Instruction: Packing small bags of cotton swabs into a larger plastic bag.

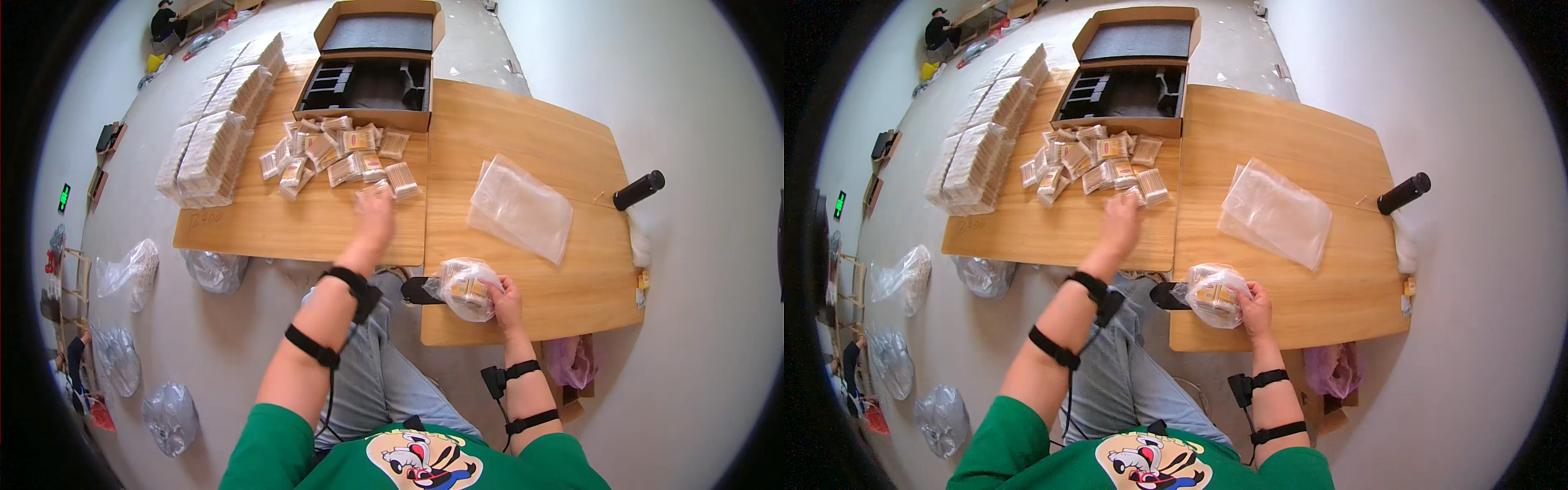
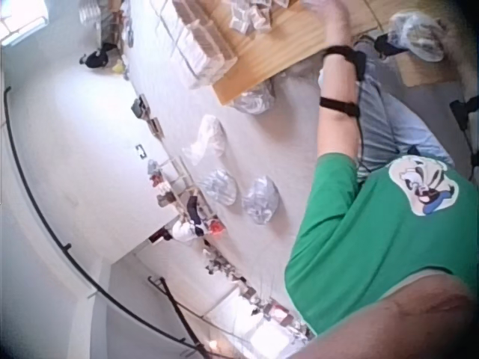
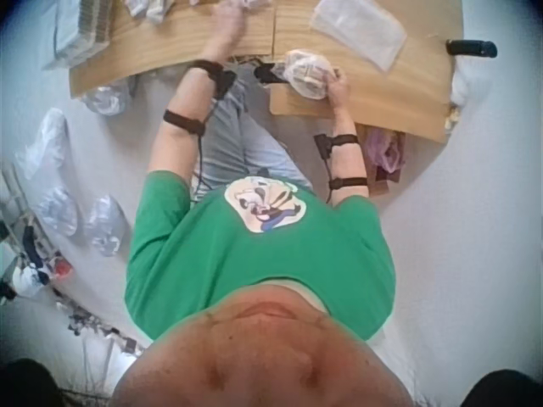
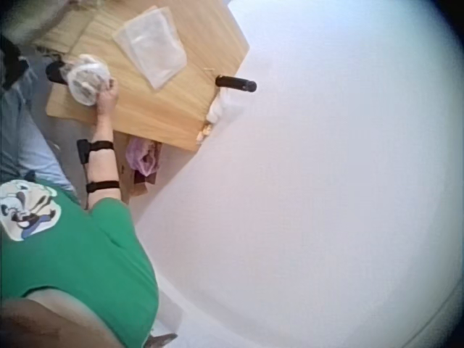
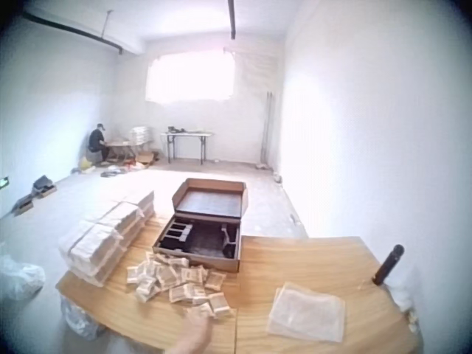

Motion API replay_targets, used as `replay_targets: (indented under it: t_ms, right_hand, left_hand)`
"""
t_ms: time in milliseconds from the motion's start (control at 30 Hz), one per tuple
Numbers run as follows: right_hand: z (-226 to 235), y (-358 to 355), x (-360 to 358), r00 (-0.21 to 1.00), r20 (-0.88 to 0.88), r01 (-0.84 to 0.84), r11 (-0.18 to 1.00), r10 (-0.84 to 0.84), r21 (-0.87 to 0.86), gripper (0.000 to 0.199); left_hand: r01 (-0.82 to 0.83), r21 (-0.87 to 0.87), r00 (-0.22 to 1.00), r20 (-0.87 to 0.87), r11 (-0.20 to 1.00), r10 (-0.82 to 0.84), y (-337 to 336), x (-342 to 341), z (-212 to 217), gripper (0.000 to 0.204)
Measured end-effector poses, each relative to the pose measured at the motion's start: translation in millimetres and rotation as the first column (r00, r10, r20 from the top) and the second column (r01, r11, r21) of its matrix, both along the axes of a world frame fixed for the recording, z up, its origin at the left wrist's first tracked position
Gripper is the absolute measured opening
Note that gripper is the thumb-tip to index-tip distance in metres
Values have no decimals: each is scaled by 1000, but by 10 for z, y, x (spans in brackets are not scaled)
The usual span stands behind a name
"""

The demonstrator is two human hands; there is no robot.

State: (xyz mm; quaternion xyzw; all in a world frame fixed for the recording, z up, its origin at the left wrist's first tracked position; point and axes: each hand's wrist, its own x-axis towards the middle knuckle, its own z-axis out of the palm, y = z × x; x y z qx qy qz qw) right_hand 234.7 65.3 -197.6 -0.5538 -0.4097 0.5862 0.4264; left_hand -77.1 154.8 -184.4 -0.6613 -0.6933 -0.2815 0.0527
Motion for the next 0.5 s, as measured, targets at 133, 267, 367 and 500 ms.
replay_targets:
  t_ms: [133,267,367,500]
  right_hand:
    - [-108,-2,109,1000,4,20,1000,-20,-14,9]
    - [-134,23,33,1000,14,-6,1000,6,-22,11]
    - [-115,38,84,1000,-3,7,1000,-7,-19,12]
    - [24,23,155,999,38,8,1000,-7,-30,11]
  left_hand:
    - [30,-164,979,-196,986,-62,151,-398,-355,33]
    - [-57,-220,971,-239,974,3,230,-473,-379,31]
    - [55,-414,982,186,909,25,104,-326,-104,23]
    - [553,8,518,780,833,-351,-461,445,487,21]
